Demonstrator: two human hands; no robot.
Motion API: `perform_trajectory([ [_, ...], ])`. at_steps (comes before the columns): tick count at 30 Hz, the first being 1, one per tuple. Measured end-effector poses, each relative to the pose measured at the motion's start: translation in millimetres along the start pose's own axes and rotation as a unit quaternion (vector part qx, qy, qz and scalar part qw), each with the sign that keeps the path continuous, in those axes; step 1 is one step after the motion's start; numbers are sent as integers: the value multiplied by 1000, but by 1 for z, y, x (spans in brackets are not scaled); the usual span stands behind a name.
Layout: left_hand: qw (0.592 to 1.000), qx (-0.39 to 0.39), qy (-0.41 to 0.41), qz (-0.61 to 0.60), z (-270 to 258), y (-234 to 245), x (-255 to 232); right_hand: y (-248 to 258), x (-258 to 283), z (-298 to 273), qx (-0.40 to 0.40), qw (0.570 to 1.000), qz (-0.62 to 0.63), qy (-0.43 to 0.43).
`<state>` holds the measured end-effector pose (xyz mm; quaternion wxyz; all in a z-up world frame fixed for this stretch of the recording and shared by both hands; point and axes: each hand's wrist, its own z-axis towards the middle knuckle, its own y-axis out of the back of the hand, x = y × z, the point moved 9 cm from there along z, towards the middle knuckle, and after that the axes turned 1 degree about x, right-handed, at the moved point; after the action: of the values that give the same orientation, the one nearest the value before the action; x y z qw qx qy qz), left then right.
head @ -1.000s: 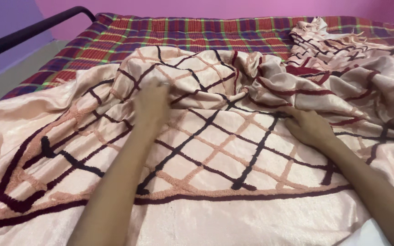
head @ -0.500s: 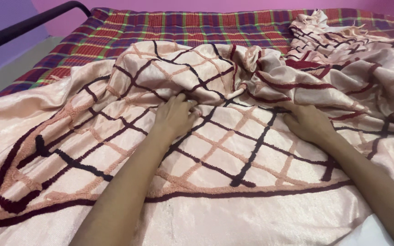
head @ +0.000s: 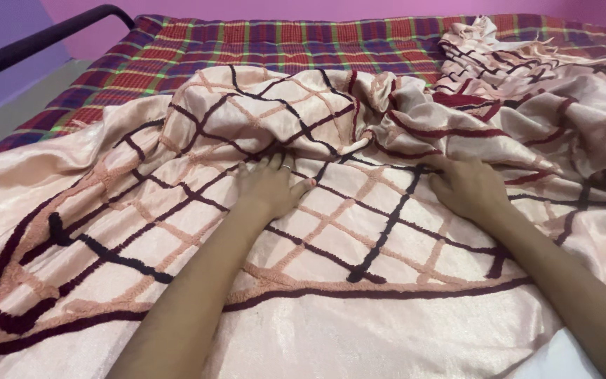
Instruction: The person spreads a light-colored checkered blanket over a bed with a plaid sheet. They use both hands to unfold the fabric, smooth out wrinkles, and align the edges across the mattress surface.
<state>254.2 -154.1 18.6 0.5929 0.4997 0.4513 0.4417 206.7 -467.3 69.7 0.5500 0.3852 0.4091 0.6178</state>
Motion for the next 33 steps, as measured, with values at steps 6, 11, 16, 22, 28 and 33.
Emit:
perform_trajectory([
  [6,995,-35,-89,40,-19,-1,-68,50,64,-21,-104,985,28,139],
  [11,985,79,-154,-2,-30,-25,-110,-14,120,-48,167,933,243,205],
  [16,986,79,-149,-6,-25,-22,-99,-33,117,-40,140,934,171,280],
  [22,989,20,-137,-58,-31,2,-83,-32,87,-23,118,959,114,230],
  [28,980,-130,-142,-58,-22,17,-70,-5,58,-13,34,987,29,151],
  [33,987,-100,-96,-77,-16,9,-59,15,40,-10,-90,988,22,127],
])
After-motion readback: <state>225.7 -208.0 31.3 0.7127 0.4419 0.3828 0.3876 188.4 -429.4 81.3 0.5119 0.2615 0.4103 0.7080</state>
